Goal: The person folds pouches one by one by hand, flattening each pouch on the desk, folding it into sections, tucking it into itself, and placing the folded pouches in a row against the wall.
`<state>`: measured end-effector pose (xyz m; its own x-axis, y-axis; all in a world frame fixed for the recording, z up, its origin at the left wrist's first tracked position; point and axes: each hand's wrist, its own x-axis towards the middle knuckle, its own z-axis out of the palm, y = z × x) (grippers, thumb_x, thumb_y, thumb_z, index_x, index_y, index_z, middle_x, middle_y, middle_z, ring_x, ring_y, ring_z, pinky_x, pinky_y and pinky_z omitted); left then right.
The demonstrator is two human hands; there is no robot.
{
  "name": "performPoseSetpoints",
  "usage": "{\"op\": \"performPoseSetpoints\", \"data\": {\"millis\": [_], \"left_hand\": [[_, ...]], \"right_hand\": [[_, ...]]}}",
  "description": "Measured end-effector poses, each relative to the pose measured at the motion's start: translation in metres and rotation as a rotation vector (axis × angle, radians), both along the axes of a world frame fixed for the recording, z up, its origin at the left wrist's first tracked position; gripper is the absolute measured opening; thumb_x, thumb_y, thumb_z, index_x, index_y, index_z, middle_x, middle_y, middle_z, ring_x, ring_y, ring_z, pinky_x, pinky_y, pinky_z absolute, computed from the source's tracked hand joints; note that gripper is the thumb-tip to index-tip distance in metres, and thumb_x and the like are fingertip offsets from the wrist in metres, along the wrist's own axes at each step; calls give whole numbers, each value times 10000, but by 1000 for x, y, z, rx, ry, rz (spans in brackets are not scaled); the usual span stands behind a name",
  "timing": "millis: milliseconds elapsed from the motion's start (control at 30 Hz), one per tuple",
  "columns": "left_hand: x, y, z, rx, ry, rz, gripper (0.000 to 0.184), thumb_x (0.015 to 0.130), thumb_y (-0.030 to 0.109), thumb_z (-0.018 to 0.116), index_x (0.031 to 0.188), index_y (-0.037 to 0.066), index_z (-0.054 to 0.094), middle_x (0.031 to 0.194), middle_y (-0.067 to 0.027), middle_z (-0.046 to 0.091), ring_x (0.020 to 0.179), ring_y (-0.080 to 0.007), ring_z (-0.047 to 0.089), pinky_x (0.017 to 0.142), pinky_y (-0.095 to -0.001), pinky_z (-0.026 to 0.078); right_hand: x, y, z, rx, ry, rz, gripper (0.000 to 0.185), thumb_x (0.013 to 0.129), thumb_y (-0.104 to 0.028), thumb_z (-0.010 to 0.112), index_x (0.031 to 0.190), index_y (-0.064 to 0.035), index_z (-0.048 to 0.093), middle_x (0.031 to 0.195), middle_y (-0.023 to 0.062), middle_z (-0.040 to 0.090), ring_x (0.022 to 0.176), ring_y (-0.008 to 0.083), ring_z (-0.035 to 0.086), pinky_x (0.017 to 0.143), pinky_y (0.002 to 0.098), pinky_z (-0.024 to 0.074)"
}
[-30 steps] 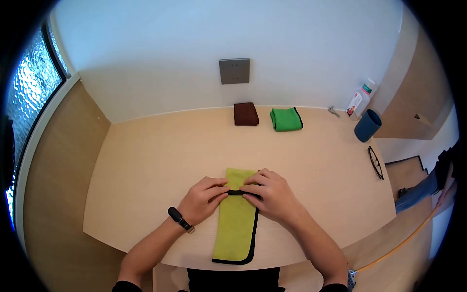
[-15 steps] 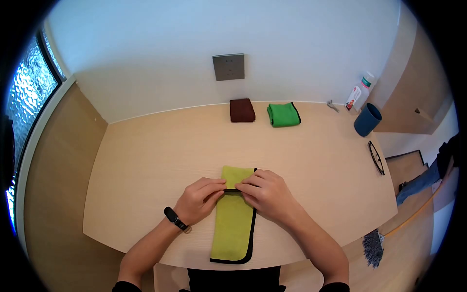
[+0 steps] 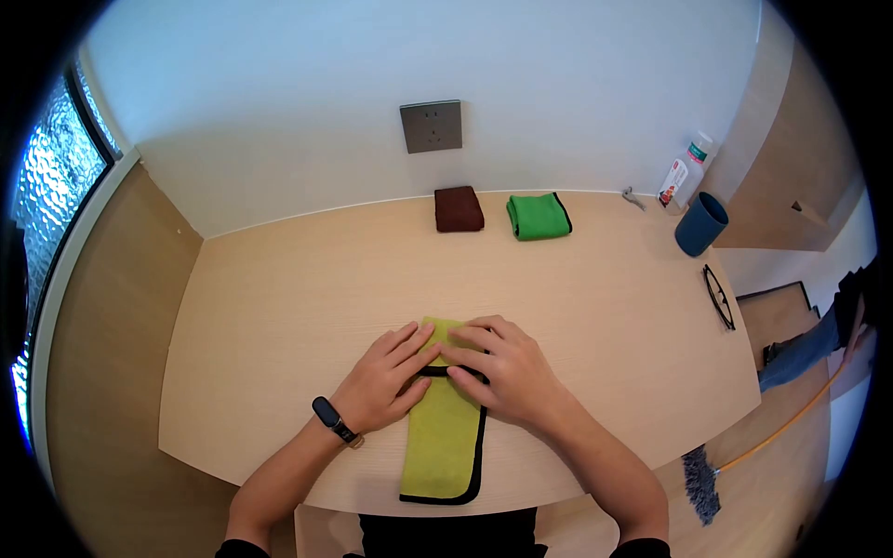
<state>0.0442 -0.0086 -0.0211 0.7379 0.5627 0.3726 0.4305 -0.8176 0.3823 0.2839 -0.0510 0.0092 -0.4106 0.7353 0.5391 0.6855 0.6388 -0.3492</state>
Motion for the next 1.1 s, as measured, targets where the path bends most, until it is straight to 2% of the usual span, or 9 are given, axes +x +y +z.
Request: {"op": "performPoseSetpoints", "data": {"millis": [67, 100, 167, 267, 467, 567, 733, 833, 1100], "left_hand": [[0, 0, 0, 5, 9, -3, 523, 938, 162, 657, 1438, 50, 556, 1554, -169, 475, 1429, -386, 425, 1161, -488, 378], [0, 0, 0, 2, 22, -6, 532, 947, 169, 646, 1455, 49, 538, 1562, -172, 463, 1435, -389, 417, 1163, -494, 369], [-1, -1, 0, -1, 35, -11, 542, 957, 175, 634, 1471, 48, 520, 1571, -176, 450, 1441, -392, 409, 1166, -501, 360], [-1, -2, -1, 7, 74, -6, 562, 974, 187, 614, 1501, 42, 481, 1590, -182, 420, 1456, -397, 388, 1175, -510, 341], [0, -2, -3, 3, 104, -1, 578, 987, 203, 599, 1520, 35, 450, 1603, -192, 394, 1468, -406, 366, 1182, -523, 324], [0, -3, 1, -12, 63, 7, 545, 973, 180, 620, 1490, 56, 497, 1570, -187, 436, 1454, -396, 391, 1177, -518, 339], [-2, -3, 10, 60, -68, -60, 373, 867, 59, 722, 1240, 71, 703, 1383, -141, 612, 1305, -354, 548, 1081, -470, 466], [-1, -2, 7, 43, -122, -86, 332, 849, 38, 727, 1181, 54, 726, 1327, -133, 650, 1250, -340, 588, 1044, -443, 501], [0, -2, 6, 44, -95, -83, 322, 871, 43, 707, 1193, 46, 719, 1314, -138, 663, 1255, -326, 592, 1051, -430, 504]], "right_hand": [[3, 0, -6, -48, -95, -56, 309, 919, -208, 707, 1195, -71, 731, 1345, 139, 646, 1268, 351, 565, 1037, 461, 484], [4, 0, -10, -49, -95, -57, 309, 919, -208, 707, 1195, -71, 731, 1345, 139, 646, 1268, 351, 565, 1037, 461, 484], [5, 0, -16, -154, -237, -93, 427, 999, -283, 621, 1385, -101, 621, 1515, 165, 520, 1438, 386, 421, 1155, 534, 358], [7, -1, -15, -224, -322, -96, 505, 1039, -338, 554, 1493, -121, 511, 1581, 167, 442, 1506, 393, 328, 1181, 580, 307], [7, -2, -12, -254, -326, -100, 509, 1042, -343, 548, 1498, -119, 504, 1599, 159, 421, 1514, 395, 311, 1187, 590, 297], [7, -3, -13, -266, -311, -101, 510, 1042, -348, 548, 1498, -124, 505, 1599, 160, 421, 1513, 396, 312, 1190, 590, 294], [10, -2, -11, -277, -303, -98, 503, 1040, -355, 550, 1491, -134, 523, 1597, 161, 424, 1511, 397, 315, 1194, 588, 288], [10, -1, -12, -273, -305, -99, 504, 1034, -362, 560, 1485, -139, 536, 1594, 160, 430, 1509, 397, 318, 1195, 589, 286], [11, -2, -7, -263, -293, -109, 532, 1003, -380, 607, 1469, -129, 554, 1585, 169, 439, 1501, 394, 334, 1202, 582, 280]]}}
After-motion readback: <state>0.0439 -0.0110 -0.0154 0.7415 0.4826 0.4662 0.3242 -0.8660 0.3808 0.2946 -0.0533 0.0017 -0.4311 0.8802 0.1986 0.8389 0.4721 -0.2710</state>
